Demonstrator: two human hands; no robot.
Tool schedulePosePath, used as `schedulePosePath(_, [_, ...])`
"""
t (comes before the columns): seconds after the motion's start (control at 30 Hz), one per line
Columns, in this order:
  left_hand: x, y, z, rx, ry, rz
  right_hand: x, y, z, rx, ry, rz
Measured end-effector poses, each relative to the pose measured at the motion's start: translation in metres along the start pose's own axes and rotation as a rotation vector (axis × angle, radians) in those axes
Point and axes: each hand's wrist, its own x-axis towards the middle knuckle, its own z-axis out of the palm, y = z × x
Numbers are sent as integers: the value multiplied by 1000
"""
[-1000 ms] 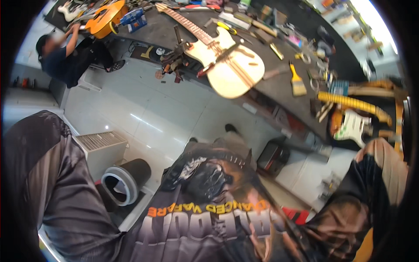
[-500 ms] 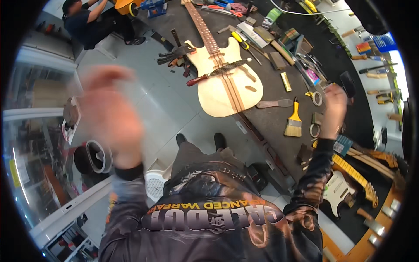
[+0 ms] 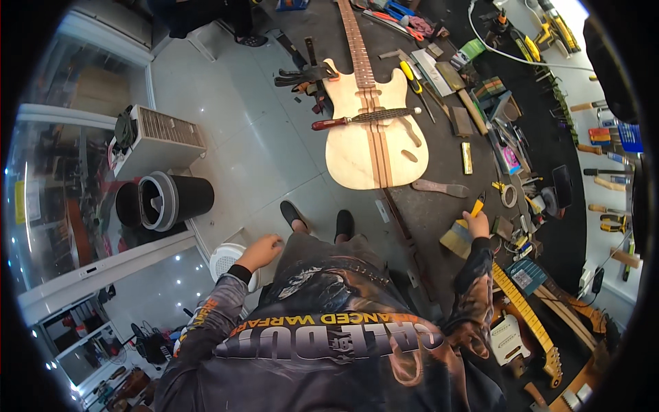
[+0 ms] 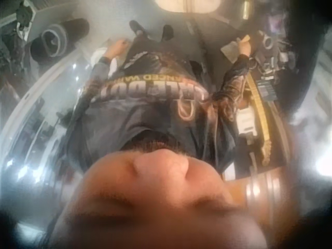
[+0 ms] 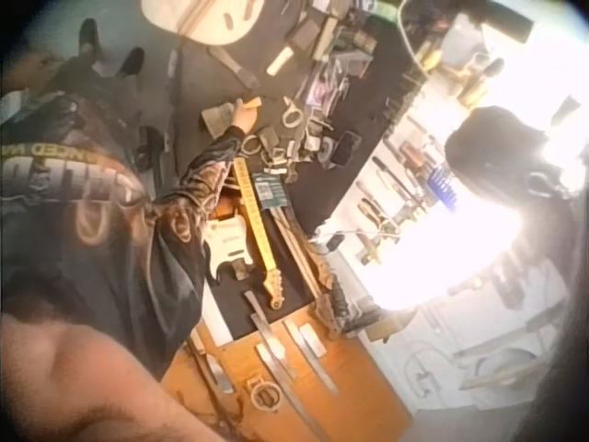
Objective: The person shapes the wood of a guitar neck using a rasp. The person uses a long metal rasp to file the sides and back of the neck, periodically checking the progress by hand and rotating the guitar body.
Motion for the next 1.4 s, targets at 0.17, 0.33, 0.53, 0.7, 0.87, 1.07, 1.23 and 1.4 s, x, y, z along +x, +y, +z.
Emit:
schedulePosePath(0.17, [-14,4,14,-273,203,-97,-79,-141,-13,493,126,-426])
schedulePosePath(0.33, [-12,9,26,-102,109,7,-106,-281,55,519,155,-876])
schedulePosePath(0.53, [-31,18,37,-151,183,-20,-232,-330,189,59,-816,-880])
schedulePosePath(0.7, [-53,3,53,-265,197,-165,-221,-341,196,209,-280,-1378])
schedulePosePath(0.87, [-70,-14,75,-129,111,-180,-161,-368,210,-82,96,-1336])
schedulePosePath(1.07, [-65,-5,74,-179,115,-165,-213,-383,203,-62,-433,-1476])
schedulePosePath(1.23, [-49,5,51,-134,155,-102,-177,-401,208,-274,-47,-1445])
schedulePosePath(1.4, [-51,4,48,-254,148,-145,-209,-400,183,-550,-848,-1142])
